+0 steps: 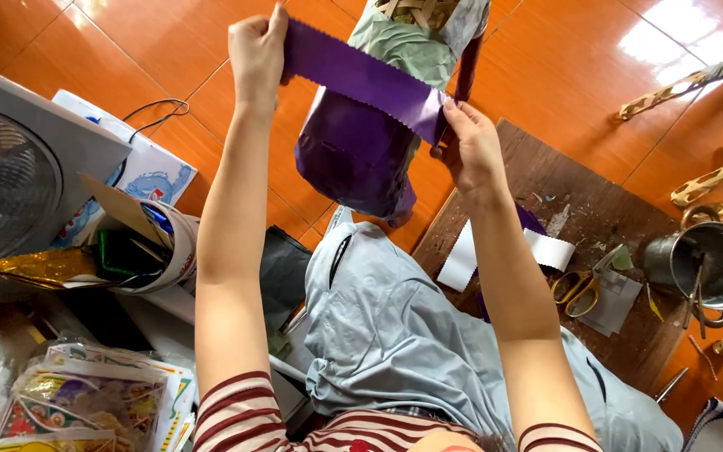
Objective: Cutting and gluing purple and white paper strips onto a large paper mache structure.
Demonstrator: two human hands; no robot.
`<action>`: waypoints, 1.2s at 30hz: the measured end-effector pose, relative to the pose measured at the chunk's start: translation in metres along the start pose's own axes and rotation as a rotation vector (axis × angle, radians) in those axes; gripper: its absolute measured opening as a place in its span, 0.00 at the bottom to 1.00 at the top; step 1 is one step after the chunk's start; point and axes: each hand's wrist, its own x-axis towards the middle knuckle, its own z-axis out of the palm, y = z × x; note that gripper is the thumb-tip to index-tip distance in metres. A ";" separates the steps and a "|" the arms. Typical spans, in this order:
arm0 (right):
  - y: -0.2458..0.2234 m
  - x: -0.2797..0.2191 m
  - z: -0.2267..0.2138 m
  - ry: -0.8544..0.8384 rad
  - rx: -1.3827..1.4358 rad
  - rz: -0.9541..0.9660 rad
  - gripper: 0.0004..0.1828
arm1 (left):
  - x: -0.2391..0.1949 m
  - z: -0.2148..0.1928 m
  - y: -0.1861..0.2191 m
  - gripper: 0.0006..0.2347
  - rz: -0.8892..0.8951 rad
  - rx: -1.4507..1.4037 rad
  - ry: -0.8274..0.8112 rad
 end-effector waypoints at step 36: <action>0.108 0.004 -0.005 0.173 -0.474 -0.340 0.24 | -0.046 0.014 -0.071 0.19 -0.520 0.052 -0.440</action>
